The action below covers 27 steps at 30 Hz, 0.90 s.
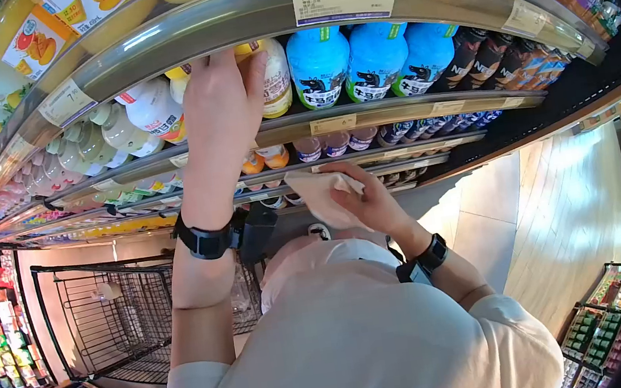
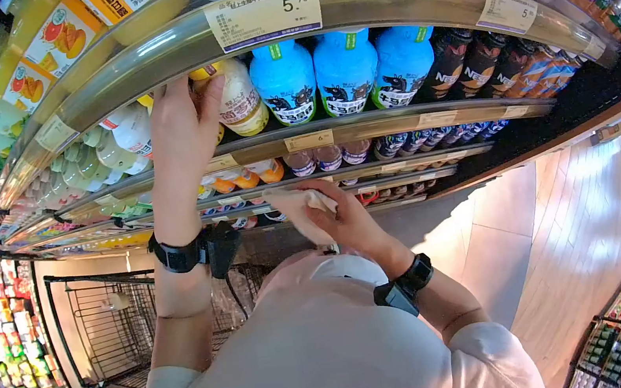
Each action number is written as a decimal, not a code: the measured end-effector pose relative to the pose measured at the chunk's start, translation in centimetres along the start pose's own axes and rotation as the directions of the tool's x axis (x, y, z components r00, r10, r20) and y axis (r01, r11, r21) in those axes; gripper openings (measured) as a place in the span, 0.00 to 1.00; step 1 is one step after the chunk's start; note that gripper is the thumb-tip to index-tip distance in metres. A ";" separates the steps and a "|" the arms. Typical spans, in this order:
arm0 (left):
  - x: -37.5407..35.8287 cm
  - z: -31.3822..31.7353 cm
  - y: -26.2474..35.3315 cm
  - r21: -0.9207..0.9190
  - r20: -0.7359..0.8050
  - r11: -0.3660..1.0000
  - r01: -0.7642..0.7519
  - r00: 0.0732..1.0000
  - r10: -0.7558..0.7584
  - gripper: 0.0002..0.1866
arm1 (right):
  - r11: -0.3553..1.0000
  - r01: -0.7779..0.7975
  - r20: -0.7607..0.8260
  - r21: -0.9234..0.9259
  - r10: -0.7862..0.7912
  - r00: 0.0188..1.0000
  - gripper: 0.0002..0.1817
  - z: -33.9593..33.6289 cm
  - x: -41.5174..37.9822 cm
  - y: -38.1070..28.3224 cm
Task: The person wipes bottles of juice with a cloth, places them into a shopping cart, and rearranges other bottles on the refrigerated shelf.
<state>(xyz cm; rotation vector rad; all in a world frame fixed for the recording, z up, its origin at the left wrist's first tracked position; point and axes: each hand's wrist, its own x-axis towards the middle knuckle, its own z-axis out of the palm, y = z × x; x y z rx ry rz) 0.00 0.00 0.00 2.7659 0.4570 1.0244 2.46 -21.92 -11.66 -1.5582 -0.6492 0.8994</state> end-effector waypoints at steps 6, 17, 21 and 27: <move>-4.6 -5.1 3.0 -0.497 0.003 0.864 0.086 0.995 -0.097 0.22 | 0.841 0.392 0.013 -0.374 -0.418 0.909 0.16 0.6 1.0 -2.6; -11.6 -7.9 -2.8 -0.576 -0.047 0.812 0.096 0.988 -0.150 0.13 | 0.456 0.736 -0.078 -0.499 -0.870 0.486 0.26 2.4 6.3 -11.1; -11.7 -8.3 -4.8 -0.577 -0.072 0.816 0.031 0.993 -0.088 0.10 | 0.559 0.617 -0.173 -0.554 -0.803 0.571 0.26 3.6 8.8 -12.9; -6.7 -7.8 -1.3 -0.239 -0.151 0.954 0.179 0.964 -0.219 0.13 | 0.480 0.441 -0.181 -0.758 -0.805 0.565 0.18 3.4 11.1 -13.9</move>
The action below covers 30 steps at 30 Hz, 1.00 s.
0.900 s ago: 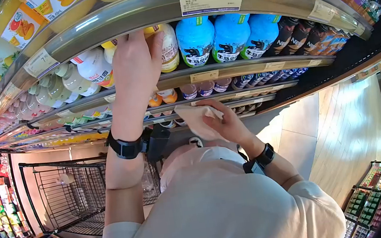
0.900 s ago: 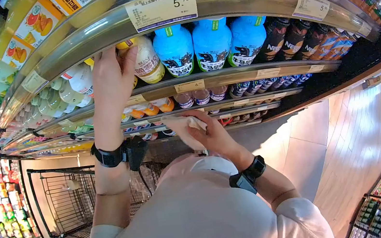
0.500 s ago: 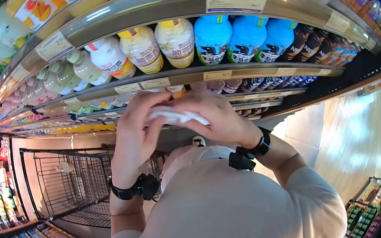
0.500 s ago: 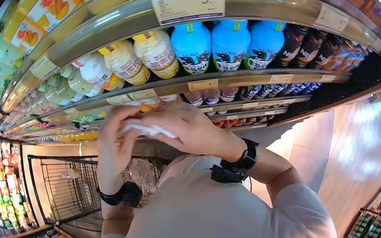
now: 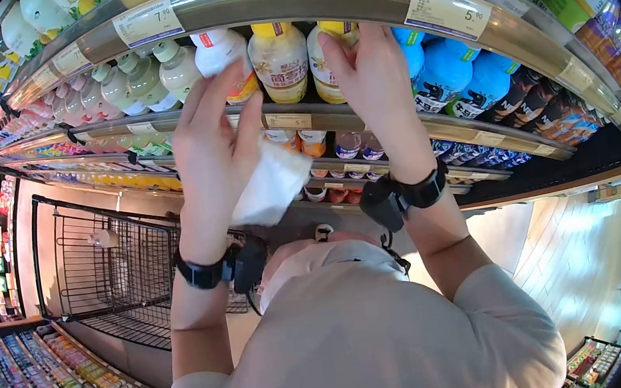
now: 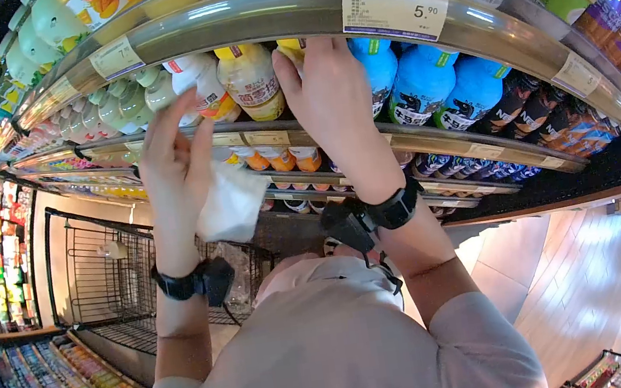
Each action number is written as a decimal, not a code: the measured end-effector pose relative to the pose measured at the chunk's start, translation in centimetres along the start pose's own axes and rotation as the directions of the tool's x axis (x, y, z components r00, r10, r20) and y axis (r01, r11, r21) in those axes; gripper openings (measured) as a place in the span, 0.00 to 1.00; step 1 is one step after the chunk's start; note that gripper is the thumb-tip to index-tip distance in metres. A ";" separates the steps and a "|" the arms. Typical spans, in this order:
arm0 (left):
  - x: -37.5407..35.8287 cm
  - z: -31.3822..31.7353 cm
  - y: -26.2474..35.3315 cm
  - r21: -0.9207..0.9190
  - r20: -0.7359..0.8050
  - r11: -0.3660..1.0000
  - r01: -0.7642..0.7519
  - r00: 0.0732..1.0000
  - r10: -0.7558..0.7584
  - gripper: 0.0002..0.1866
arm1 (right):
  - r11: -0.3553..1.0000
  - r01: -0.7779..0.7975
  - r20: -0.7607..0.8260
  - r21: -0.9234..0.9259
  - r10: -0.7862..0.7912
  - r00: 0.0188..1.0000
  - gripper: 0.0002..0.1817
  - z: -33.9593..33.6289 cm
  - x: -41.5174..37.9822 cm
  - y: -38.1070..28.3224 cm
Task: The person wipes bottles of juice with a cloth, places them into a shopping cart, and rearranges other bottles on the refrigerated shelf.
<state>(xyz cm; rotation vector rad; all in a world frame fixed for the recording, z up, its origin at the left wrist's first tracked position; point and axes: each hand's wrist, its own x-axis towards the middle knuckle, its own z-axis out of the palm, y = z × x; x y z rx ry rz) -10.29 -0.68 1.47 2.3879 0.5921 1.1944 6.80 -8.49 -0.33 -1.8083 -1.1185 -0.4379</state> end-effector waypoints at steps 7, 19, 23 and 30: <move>3.5 5.0 -1.4 0.059 -0.077 0.993 -0.106 0.991 0.110 0.21 | 0.998 0.049 -0.094 -0.034 -0.052 0.994 0.23 -0.4 -0.9 -0.9; 1.9 6.3 0.1 -0.222 -0.132 0.975 0.016 0.990 -0.046 0.23 | 0.978 0.095 -0.040 0.184 -0.089 0.995 0.25 -2.1 -5.4 -0.2; -1.2 2.9 1.0 -0.202 -0.264 0.969 -0.145 0.961 0.089 0.29 | 0.924 0.311 -0.123 0.223 -0.290 0.949 0.28 -2.8 -6.2 -0.8; -6.0 -5.4 1.1 -0.286 -0.226 0.958 -0.007 0.972 -0.060 0.29 | 0.778 0.309 0.024 0.547 -0.383 0.923 0.29 -3.5 -7.0 -4.3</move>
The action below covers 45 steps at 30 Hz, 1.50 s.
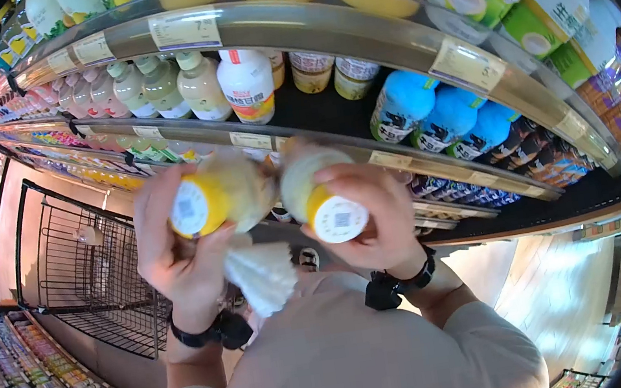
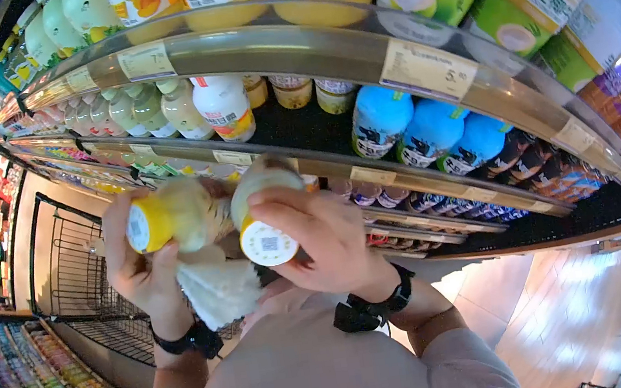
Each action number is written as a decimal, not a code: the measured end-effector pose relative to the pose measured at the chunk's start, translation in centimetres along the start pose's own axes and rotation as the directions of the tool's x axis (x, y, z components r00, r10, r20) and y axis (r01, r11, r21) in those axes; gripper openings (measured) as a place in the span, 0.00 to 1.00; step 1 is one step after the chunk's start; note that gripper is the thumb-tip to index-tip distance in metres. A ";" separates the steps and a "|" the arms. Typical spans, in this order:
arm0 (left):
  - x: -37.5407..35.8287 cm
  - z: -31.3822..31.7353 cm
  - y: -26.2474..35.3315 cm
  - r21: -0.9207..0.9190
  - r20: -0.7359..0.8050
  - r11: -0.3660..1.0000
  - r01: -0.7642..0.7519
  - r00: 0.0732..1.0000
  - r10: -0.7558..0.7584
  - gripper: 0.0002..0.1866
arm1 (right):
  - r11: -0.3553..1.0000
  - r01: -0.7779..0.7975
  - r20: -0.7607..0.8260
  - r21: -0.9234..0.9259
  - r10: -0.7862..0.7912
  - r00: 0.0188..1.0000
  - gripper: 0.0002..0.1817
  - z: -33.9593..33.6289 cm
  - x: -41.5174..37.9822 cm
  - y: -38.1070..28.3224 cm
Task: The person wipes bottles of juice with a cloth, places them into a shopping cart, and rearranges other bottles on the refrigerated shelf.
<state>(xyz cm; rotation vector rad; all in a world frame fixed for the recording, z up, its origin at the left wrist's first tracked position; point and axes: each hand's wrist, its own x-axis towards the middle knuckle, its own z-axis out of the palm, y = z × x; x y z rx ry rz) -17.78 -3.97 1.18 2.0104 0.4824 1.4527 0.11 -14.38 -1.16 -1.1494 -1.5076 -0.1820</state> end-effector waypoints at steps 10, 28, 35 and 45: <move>-7.7 -11.0 -6.5 -0.051 -0.170 0.919 0.390 0.904 -0.393 0.28 | 0.973 -0.081 0.353 0.216 0.000 0.935 0.28 11.5 -0.8 0.8; -16.7 -30.1 -16.3 0.304 -0.423 0.684 0.664 0.737 -0.528 0.24 | 0.945 -0.137 0.491 0.297 -0.028 0.871 0.27 37.0 -1.9 -2.3; -21.8 -30.0 -25.6 0.601 -0.301 0.460 0.653 0.718 -0.627 0.24 | 0.993 -0.115 0.738 -0.005 0.081 0.670 0.23 46.1 -8.9 0.0; -23.6 -29.1 -28.8 0.594 -0.262 0.372 0.713 0.609 -0.749 0.25 | 0.974 0.037 0.841 -0.223 0.173 0.513 0.15 47.7 -11.6 2.3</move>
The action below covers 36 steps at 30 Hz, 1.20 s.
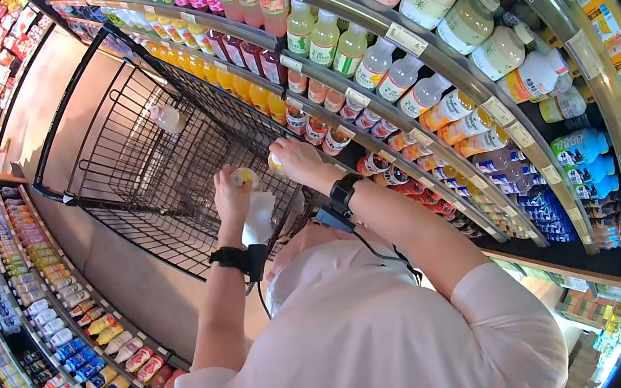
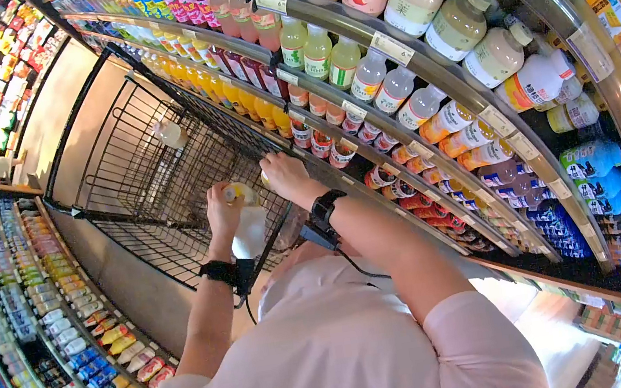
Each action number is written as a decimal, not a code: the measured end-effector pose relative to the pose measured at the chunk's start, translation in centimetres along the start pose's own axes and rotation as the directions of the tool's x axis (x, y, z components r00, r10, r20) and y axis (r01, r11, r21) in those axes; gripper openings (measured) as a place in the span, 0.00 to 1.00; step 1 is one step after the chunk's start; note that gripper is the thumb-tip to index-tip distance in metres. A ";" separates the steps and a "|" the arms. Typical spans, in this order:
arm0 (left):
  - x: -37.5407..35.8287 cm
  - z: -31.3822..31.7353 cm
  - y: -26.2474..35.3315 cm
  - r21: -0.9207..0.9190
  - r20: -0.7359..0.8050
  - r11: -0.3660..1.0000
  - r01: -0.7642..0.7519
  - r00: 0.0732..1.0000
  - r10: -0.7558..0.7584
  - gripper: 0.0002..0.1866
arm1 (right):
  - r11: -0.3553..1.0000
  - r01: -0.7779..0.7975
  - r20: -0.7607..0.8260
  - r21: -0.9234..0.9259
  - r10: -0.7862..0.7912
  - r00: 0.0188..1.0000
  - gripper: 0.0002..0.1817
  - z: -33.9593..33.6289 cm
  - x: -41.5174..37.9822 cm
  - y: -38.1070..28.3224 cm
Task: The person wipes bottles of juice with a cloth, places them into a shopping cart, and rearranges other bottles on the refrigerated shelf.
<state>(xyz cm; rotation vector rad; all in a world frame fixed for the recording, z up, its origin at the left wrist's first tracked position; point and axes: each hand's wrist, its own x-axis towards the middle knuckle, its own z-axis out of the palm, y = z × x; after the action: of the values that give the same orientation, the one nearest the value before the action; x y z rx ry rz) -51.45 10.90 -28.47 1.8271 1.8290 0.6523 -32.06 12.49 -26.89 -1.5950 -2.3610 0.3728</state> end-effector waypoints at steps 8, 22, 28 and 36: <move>0.3 -0.9 -1.3 -0.048 -0.089 0.997 -0.067 0.994 0.062 0.20 | 0.961 0.061 -0.154 0.270 -0.019 0.988 0.18 -3.3 -2.3 -0.8; -2.8 -11.4 12.2 -0.540 -0.294 0.819 -0.194 0.955 0.032 0.17 | 0.427 -0.087 0.123 0.900 -0.058 0.991 0.27 -8.3 -3.6 -6.5; -2.7 -11.5 12.7 -0.691 -0.249 0.700 -0.180 0.968 0.002 0.16 | 0.556 0.282 -0.317 0.781 -0.035 0.948 0.22 -11.7 -5.6 -3.9; -2.3 -11.5 14.2 -0.798 -0.156 0.588 -0.130 0.988 0.006 0.15 | 0.816 0.362 -0.441 0.450 -0.149 0.885 0.16 -17.2 -7.3 0.1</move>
<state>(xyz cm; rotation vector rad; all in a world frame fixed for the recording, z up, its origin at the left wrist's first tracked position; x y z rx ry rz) -47.66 8.58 -10.58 1.2197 1.1725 1.3986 -23.16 6.81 -11.47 -0.9650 -1.9121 0.5274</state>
